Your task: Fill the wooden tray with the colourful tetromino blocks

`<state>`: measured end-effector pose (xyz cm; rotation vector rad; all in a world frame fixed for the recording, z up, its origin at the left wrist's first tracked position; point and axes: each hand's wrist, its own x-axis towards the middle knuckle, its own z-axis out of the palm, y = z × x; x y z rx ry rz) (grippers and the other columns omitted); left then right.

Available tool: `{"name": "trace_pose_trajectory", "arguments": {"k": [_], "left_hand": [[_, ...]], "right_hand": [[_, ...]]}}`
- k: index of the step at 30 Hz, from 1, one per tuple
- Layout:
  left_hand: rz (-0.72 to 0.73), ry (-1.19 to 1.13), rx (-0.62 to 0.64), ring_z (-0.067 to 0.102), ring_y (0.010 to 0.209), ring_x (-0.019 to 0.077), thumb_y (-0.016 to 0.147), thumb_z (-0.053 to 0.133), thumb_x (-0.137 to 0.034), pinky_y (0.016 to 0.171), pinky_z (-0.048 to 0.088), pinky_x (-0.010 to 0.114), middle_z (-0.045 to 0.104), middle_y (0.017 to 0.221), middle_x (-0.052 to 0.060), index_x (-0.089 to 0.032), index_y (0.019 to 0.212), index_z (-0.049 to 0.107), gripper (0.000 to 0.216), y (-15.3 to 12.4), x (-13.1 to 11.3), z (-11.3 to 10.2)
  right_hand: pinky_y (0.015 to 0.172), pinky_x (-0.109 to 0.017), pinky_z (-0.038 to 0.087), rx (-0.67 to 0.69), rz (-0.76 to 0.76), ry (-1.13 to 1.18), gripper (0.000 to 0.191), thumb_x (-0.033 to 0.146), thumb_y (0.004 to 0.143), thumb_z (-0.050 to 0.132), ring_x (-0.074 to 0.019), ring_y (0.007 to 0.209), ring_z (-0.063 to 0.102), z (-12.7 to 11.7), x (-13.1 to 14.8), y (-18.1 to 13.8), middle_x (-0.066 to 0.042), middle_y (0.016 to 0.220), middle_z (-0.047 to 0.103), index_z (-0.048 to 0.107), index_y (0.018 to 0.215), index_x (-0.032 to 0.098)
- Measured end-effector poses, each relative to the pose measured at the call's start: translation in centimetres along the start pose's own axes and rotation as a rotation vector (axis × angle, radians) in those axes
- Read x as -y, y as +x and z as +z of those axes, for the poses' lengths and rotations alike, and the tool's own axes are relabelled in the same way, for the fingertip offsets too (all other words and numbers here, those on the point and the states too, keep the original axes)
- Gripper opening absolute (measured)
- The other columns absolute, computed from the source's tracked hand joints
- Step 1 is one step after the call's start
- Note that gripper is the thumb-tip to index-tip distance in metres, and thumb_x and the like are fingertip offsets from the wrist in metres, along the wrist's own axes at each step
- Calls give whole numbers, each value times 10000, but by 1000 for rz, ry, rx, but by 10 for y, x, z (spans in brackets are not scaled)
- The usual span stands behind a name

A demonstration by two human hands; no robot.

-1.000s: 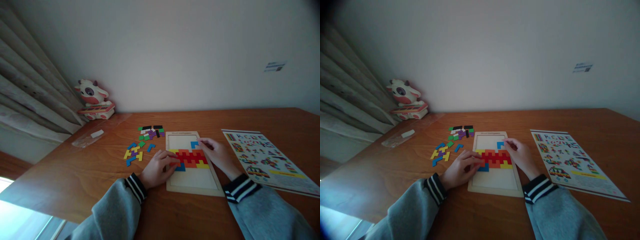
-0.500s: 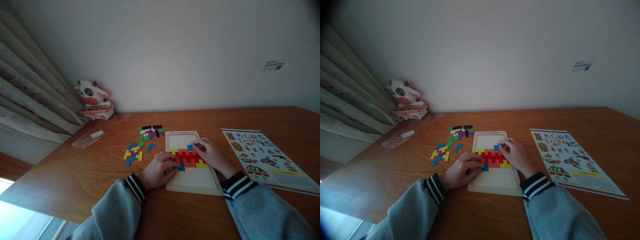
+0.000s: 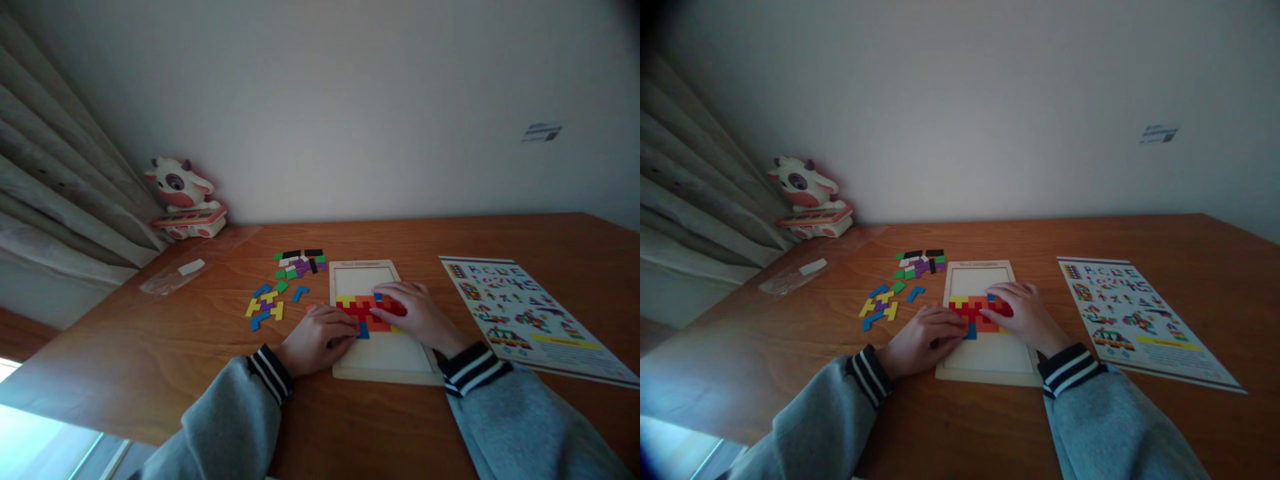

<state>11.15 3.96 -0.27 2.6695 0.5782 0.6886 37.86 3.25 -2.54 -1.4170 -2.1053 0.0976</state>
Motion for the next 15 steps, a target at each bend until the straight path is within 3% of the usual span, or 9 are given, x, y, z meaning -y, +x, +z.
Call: {"name": "trace_pose_trajectory", "arguments": {"k": [15], "left_hand": [[-11, -6, -8, 630, 1104, 209, 949, 542, -226, 987, 484, 393, 697, 1195, 72, -227, 1126, 700, 237, 1, -2, -2]], "right_hand": [[952, -475, 475, -46, 13, 107, 306, 486, 925, 563, -257, 1047, 665, -6, 6, 1, -68, 1108, 735, 709, 1065, 256]]}}
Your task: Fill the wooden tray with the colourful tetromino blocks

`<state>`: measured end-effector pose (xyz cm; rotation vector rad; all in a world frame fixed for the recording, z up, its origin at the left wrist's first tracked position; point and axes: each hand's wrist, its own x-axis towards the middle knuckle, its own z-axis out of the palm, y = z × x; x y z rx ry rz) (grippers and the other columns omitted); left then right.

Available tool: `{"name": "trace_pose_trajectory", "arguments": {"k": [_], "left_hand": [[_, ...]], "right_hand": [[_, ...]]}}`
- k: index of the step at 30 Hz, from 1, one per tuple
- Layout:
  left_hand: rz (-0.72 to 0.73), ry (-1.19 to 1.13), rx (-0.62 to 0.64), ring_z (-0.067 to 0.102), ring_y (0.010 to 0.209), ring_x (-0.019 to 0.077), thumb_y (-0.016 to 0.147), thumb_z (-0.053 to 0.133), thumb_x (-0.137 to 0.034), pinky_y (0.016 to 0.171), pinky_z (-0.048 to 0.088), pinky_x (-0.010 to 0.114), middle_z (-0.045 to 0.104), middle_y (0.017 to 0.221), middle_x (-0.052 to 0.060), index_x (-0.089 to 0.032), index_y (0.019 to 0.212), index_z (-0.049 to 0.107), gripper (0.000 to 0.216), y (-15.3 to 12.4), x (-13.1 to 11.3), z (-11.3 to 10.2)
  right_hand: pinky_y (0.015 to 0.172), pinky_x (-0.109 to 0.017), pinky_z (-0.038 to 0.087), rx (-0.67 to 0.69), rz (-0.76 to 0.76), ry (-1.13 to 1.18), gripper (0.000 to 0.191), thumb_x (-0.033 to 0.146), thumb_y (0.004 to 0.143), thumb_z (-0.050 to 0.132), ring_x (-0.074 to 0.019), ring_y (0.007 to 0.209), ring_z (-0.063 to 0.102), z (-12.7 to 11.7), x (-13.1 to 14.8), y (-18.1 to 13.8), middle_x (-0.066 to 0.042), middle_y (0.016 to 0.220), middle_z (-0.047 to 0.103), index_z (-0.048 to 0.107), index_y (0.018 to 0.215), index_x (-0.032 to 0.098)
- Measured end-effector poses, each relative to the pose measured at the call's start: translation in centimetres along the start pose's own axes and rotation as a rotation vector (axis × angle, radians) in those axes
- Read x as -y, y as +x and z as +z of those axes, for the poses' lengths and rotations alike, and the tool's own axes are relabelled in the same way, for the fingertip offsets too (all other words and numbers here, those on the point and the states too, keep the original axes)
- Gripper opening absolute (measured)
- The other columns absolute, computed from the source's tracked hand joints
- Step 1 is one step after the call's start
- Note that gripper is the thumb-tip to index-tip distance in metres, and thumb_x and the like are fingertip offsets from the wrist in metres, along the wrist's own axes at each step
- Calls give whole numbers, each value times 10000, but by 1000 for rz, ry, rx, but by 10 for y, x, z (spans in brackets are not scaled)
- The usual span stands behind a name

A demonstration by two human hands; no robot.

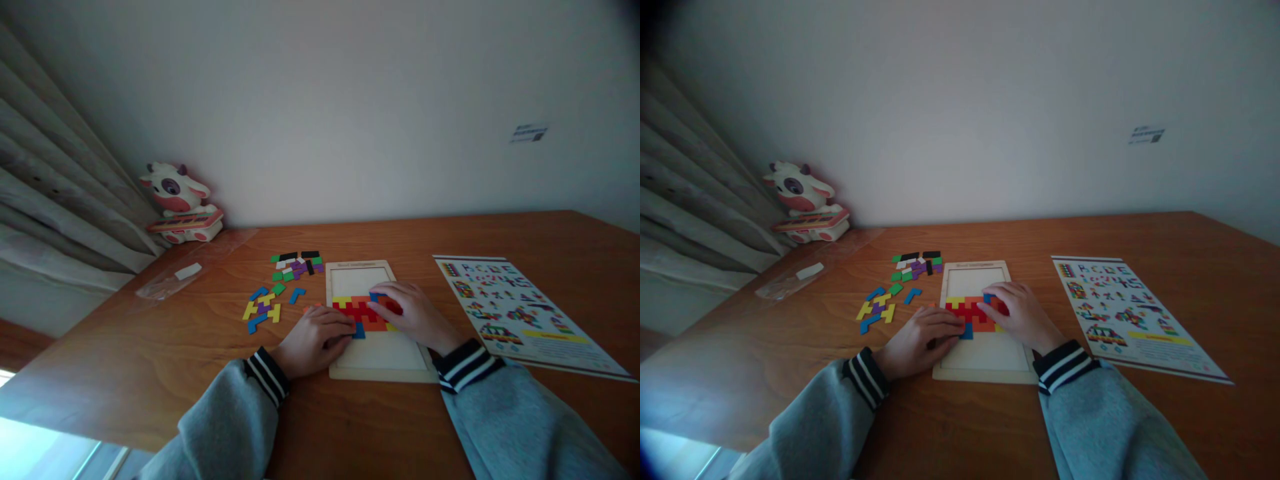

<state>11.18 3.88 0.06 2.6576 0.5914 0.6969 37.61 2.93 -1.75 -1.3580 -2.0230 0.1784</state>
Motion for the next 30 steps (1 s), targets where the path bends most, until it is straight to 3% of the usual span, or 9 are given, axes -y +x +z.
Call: {"name": "trace_pose_trajectory", "arguments": {"k": [6, 13, 23, 30], "left_hand": [[-128, 87, -65, 468, 1346, 276, 936, 587, -321, 1113, 403, 510, 530, 1436, 119, -210, 1284, 610, 366, 0, 5, -1], [-118, 30, -31, 504, 1325, 260, 927, 603, -318, 1117, 410, 506, 561, 1410, 112, -213, 1371, 532, 462, -1, 17, 7], [-139, 14, -20, 513, 1302, 264, 892, 638, -277, 1121, 406, 488, 619, 1337, 95, -201, 1343, 559, 464, 2, 14, 6], [-129, 27, -67, 517, 1285, 256, 916, 610, -279, 1105, 412, 479, 578, 1374, 104, -214, 1291, 590, 382, 1, 11, 3]], "right_hand": [[1005, -499, 450, 72, -74, -35, 490, 573, 809, 685, -282, 1130, 624, 0, 3, -2, -82, 1217, 697, 670, 1187, 262], [995, -505, 456, 122, -77, -16, 556, 579, 755, 734, -292, 1123, 624, -1, 6, -2, -89, 1209, 700, 662, 1212, 270], [1002, -515, 446, 123, -67, -14, 587, 569, 761, 735, -297, 1124, 613, 2, 6, -2, -93, 1215, 691, 633, 1250, 262], [1016, -496, 441, 77, -53, 1, 565, 577, 798, 697, -291, 1154, 593, 1, 6, -4, -93, 1240, 669, 613, 1253, 253]]}}
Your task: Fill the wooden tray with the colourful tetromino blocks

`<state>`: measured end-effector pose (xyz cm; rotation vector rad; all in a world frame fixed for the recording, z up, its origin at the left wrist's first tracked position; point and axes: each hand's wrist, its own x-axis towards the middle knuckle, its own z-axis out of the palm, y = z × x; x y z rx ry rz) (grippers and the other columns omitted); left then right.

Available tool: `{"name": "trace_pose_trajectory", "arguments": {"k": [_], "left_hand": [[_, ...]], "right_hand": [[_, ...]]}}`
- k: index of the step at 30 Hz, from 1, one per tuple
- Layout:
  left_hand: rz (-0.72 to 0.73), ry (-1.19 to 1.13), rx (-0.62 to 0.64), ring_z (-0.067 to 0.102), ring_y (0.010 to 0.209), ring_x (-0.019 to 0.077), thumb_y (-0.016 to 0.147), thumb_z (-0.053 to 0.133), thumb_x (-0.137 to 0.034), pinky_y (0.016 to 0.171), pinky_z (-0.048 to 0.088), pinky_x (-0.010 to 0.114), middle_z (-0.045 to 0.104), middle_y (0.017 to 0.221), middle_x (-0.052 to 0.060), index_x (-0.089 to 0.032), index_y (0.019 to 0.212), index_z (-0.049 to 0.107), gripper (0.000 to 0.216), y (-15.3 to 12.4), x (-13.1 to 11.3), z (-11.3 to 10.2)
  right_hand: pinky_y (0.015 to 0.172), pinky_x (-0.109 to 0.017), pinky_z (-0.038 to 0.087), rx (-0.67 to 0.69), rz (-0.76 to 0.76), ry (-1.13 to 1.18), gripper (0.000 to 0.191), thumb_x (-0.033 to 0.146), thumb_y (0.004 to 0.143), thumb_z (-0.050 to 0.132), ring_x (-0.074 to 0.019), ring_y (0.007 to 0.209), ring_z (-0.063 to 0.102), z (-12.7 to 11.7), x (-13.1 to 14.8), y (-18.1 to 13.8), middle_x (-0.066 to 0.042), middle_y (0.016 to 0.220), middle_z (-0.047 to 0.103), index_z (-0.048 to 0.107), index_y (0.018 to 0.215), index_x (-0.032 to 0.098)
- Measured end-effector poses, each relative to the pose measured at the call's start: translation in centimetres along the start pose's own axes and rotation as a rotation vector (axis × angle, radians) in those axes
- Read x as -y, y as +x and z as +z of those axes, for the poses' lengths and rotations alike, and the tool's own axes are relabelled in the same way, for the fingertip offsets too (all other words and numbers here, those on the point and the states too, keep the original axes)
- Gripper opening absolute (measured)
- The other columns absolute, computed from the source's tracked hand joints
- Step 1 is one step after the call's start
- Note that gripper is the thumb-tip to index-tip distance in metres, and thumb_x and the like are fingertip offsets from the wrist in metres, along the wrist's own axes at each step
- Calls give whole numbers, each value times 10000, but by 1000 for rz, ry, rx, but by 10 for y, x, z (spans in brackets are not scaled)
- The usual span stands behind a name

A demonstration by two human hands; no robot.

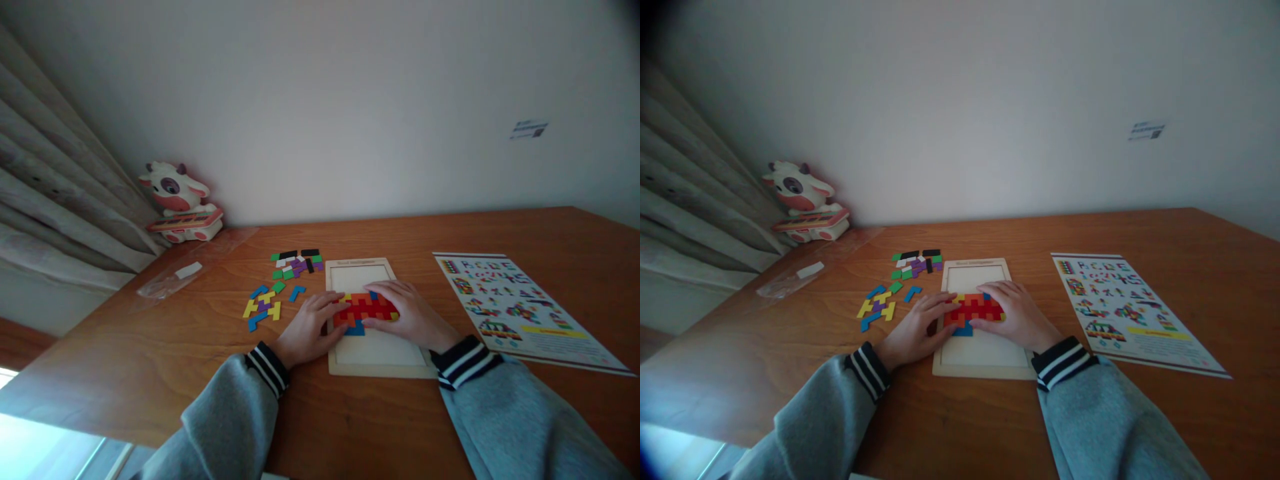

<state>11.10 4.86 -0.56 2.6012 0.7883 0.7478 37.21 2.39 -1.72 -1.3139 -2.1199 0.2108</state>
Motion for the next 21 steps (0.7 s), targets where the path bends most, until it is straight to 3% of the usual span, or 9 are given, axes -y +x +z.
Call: {"name": "trace_pose_trajectory", "arguments": {"k": [5, 11, 15, 21], "left_hand": [[-12, 13, -54, 570, 1179, 237, 940, 562, -249, 1031, 463, 433, 605, 1289, 111, -203, 1204, 627, 276, 0, 1, -10], [30, 89, -107, 599, 1074, 219, 949, 543, -234, 970, 494, 407, 652, 1176, 94, -208, 1222, 610, 283, -4, 17, -24], [86, 151, -23, 615, 1035, 210, 962, 538, -266, 952, 494, 389, 676, 1141, 77, -206, 1214, 615, 270, -9, 25, -36], [88, 211, 17, 636, 983, 211, 955, 552, -330, 890, 519, 361, 696, 1082, 81, -203, 1184, 636, 275, -16, 33, -46]], "right_hand": [[985, -474, 459, -187, 132, 41, 349, 488, 936, 540, -270, 1077, 627, -1, -6, 0, -99, 1138, 694, 642, 1138, 223], [820, -411, 527, -442, 405, 198, 384, 540, 941, 479, -252, 902, 663, 0, -19, -4, -114, 1008, 710, 643, 1021, 202], [810, -412, 520, -423, 465, 222, 416, 572, 923, 484, -259, 892, 661, 4, -21, -6, -112, 988, 706, 650, 1008, 200], [794, -393, 519, -398, 424, 210, 377, 543, 925, 498, -243, 868, 655, 4, -20, -6, -100, 978, 700, 644, 1013, 207]]}}
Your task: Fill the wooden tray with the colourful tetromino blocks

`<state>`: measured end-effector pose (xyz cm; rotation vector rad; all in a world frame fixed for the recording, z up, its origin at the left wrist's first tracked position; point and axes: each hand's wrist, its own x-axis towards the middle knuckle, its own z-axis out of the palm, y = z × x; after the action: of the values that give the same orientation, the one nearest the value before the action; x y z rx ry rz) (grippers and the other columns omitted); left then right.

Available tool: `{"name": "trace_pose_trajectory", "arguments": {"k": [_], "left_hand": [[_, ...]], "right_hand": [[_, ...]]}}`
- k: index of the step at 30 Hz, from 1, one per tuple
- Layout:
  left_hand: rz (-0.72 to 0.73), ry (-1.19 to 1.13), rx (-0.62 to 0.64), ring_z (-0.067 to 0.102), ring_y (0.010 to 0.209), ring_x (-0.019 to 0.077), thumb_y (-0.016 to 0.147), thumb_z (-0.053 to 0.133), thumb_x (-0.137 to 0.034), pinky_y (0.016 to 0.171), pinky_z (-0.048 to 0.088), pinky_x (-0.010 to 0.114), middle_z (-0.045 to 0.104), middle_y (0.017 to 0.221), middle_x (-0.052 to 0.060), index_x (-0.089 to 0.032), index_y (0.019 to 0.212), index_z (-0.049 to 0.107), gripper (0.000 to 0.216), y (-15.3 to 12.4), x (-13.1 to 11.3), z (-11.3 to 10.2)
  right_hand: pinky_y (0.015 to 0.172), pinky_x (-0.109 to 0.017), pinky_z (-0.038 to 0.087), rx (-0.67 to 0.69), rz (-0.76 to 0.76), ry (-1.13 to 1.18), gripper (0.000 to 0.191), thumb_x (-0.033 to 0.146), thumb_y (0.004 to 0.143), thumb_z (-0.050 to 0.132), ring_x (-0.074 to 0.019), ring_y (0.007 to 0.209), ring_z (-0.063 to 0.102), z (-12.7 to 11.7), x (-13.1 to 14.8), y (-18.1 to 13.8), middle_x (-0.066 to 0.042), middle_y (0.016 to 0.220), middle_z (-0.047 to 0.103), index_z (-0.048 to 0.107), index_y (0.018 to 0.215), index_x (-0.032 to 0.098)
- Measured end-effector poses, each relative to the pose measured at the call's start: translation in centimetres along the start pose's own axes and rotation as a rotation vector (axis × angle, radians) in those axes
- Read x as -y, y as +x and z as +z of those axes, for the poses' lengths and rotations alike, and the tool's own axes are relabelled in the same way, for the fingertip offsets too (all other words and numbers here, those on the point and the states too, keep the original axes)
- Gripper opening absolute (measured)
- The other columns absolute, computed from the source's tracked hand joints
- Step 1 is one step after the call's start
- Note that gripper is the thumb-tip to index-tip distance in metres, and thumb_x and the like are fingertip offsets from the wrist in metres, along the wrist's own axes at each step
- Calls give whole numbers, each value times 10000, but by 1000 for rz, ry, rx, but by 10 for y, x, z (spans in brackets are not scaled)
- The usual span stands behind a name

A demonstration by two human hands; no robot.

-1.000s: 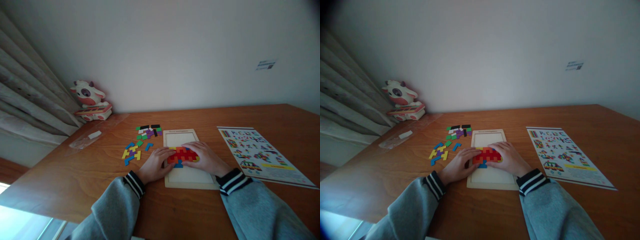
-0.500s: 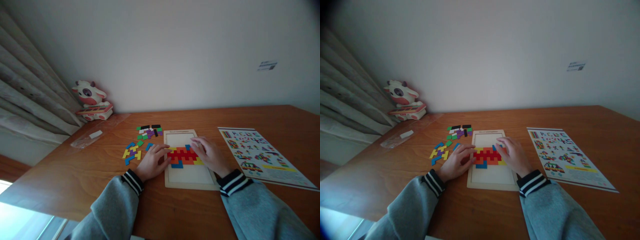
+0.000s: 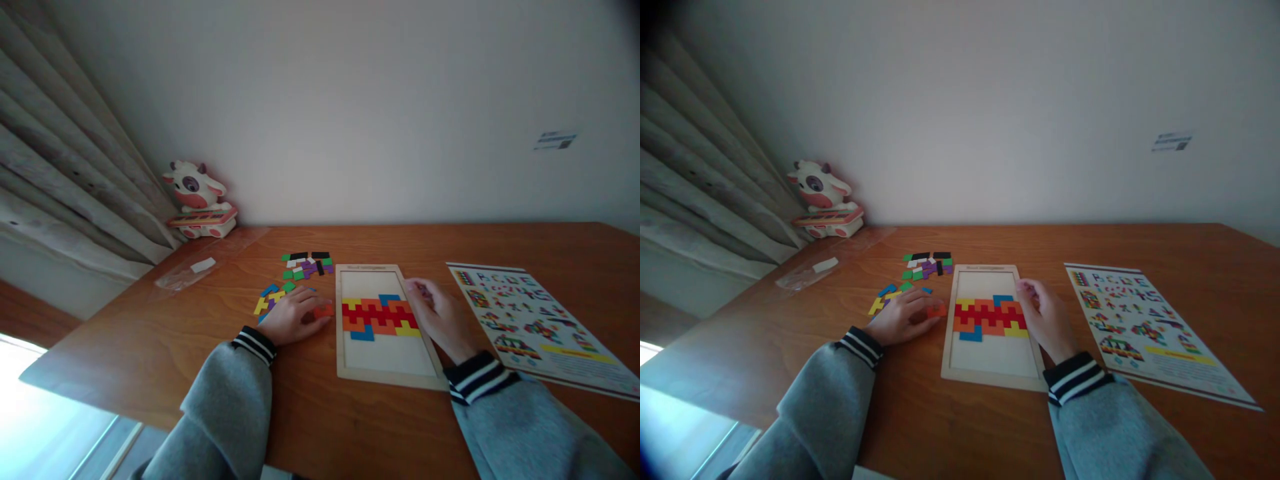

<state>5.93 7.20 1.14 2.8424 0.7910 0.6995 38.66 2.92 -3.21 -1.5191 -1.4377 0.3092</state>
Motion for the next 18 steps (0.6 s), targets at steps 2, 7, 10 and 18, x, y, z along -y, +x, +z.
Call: {"name": "trace_pose_trajectory", "arguments": {"k": [2, 7, 10, 18], "left_hand": [[-16, 13, 11, 641, 991, 210, 938, 577, -363, 892, 521, 355, 692, 1092, 77, -217, 1189, 637, 297, -5, 5, -3], [-83, 57, 2, 642, 1009, 229, 832, 695, -489, 905, 521, 362, 691, 1101, 79, -225, 1180, 650, 439, -28, 25, -19], [-137, 69, 2, 642, 1030, 232, 820, 713, -482, 926, 516, 366, 697, 1104, 73, -236, 1192, 649, 451, -43, 37, -30], [-166, 87, -59, 621, 1114, 223, 932, 602, -364, 1006, 483, 408, 699, 1157, 66, -248, 1178, 665, 279, -45, 42, -19]], "right_hand": [[795, -392, 518, 2, -8, -9, 373, 537, 927, 498, -242, 870, 656, -1, 0, 0, -99, 981, 700, 644, 1020, 207], [769, -385, 518, 2, 11, -30, 390, 550, 925, 493, -241, 851, 657, -1, -1, 0, -101, 976, 703, 646, 1023, 206], [749, -374, 517, 6, 0, -41, 392, 549, 925, 494, -236, 829, 656, 0, 0, 0, -99, 948, 702, 647, 1023, 201], [770, -364, 512, 25, -33, -51, 388, 548, 942, 472, -228, 858, 653, 1, 0, -1, -100, 992, 698, 644, 1016, 207]]}}
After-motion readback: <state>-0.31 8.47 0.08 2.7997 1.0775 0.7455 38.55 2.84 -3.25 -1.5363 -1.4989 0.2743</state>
